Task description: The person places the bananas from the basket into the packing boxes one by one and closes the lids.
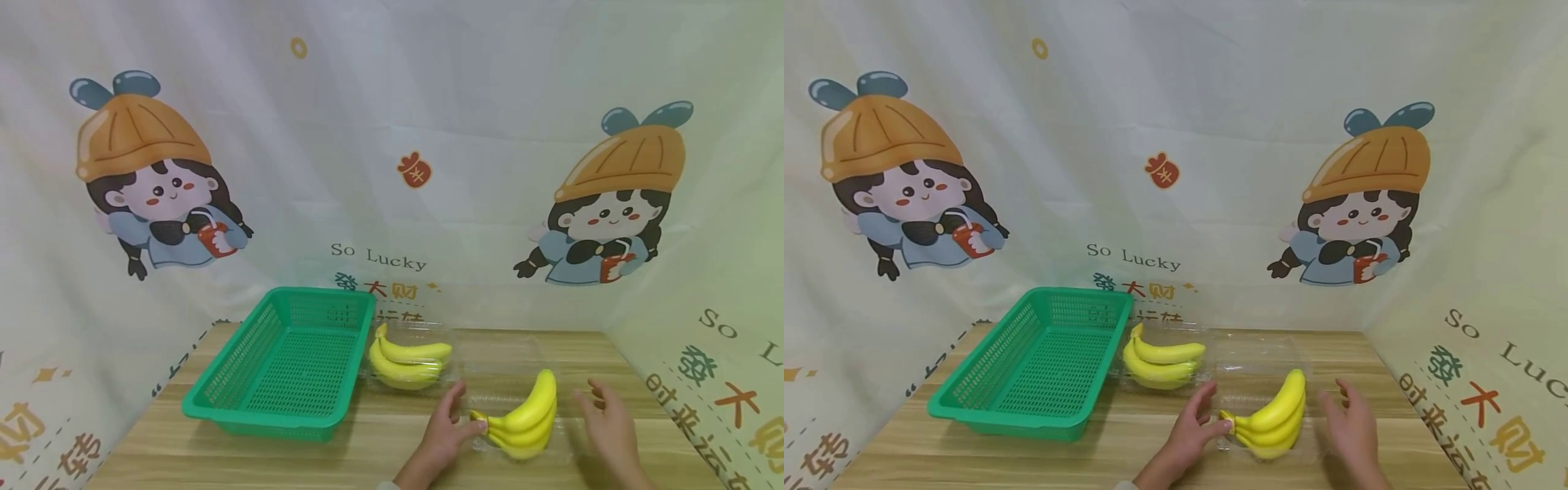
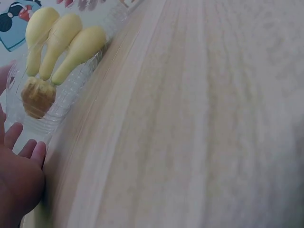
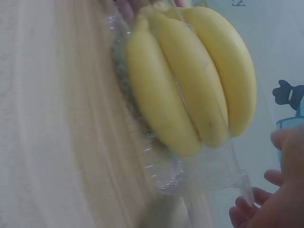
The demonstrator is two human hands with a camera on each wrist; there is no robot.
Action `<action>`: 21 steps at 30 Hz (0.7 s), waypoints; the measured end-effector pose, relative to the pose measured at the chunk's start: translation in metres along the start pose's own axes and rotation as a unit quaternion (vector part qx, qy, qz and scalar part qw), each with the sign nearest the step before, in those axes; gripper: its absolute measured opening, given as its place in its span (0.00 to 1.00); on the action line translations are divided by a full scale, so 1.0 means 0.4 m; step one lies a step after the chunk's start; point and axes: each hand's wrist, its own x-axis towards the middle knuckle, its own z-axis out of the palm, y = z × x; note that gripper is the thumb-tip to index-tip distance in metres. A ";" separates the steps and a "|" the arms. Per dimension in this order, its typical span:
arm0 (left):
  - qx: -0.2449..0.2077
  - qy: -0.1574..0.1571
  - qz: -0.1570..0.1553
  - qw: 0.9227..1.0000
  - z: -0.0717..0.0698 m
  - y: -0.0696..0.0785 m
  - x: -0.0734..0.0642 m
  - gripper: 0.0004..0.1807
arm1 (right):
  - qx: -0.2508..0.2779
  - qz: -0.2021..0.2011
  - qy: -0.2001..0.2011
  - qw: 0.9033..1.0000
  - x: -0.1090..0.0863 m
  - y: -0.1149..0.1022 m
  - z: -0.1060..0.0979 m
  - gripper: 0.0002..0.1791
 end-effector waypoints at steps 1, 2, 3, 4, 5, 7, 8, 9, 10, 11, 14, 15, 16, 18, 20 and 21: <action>-0.002 -0.002 0.000 1.000 -0.002 0.000 0.000 0.43 | 0.005 0.004 -0.003 1.000 0.005 -0.006 -0.003 0.36; -0.002 -0.004 0.000 1.000 -0.004 0.000 -0.001 0.43 | 0.009 0.009 -0.003 1.000 0.010 -0.010 -0.006 0.36; -0.004 -0.006 -0.002 1.000 -0.006 -0.001 -0.001 0.42 | 0.014 0.014 -0.004 1.000 0.015 -0.013 -0.008 0.37; -0.004 -0.009 -0.003 1.000 -0.008 -0.002 -0.002 0.42 | 0.018 0.019 -0.010 1.000 0.020 -0.015 -0.010 0.38; -0.004 -0.011 -0.003 1.000 -0.011 -0.004 -0.002 0.41 | 0.022 0.024 -0.012 0.999 0.025 -0.017 -0.011 0.39; -0.006 -0.016 -0.004 1.000 -0.015 -0.007 -0.002 0.40 | 0.035 0.032 -0.027 0.999 0.035 -0.017 -0.011 0.41; -0.007 -0.016 -0.005 1.000 -0.018 -0.008 -0.003 0.40 | 0.043 0.033 -0.034 0.998 0.041 -0.016 -0.010 0.41; -0.008 -0.015 -0.005 1.000 -0.021 -0.009 -0.004 0.39 | 0.054 0.035 -0.045 0.997 0.047 -0.016 -0.008 0.42; -0.009 -0.014 -0.004 1.000 -0.024 -0.010 -0.004 0.39 | 0.065 0.035 -0.055 0.996 0.053 -0.015 -0.006 0.42; -0.010 -0.013 -0.002 1.000 -0.027 -0.011 -0.005 0.39 | 0.074 0.038 -0.065 0.994 0.059 -0.015 -0.004 0.42; -0.015 -0.009 0.003 1.000 -0.032 -0.012 -0.004 0.38 | 0.099 0.037 -0.091 0.990 0.077 -0.014 0.003 0.42; -0.016 -0.009 0.003 1.000 -0.032 -0.013 -0.004 0.38 | 0.105 0.040 -0.096 0.989 0.081 -0.014 0.003 0.42; -0.018 -0.010 0.004 1.000 -0.030 -0.015 -0.002 0.38 | 0.109 0.041 -0.100 0.988 0.085 -0.014 0.003 0.41; -0.022 -0.012 0.006 1.000 -0.028 -0.016 -0.001 0.38 | 0.110 0.039 -0.098 0.988 0.087 -0.018 0.002 0.41; -0.025 -0.014 0.004 1.000 -0.026 -0.015 -0.001 0.38 | 0.122 0.040 -0.082 0.988 0.086 -0.022 0.001 0.39; -0.025 -0.016 0.004 1.000 -0.026 -0.014 -0.001 0.38 | 0.124 0.040 -0.067 0.989 0.085 -0.026 0.001 0.39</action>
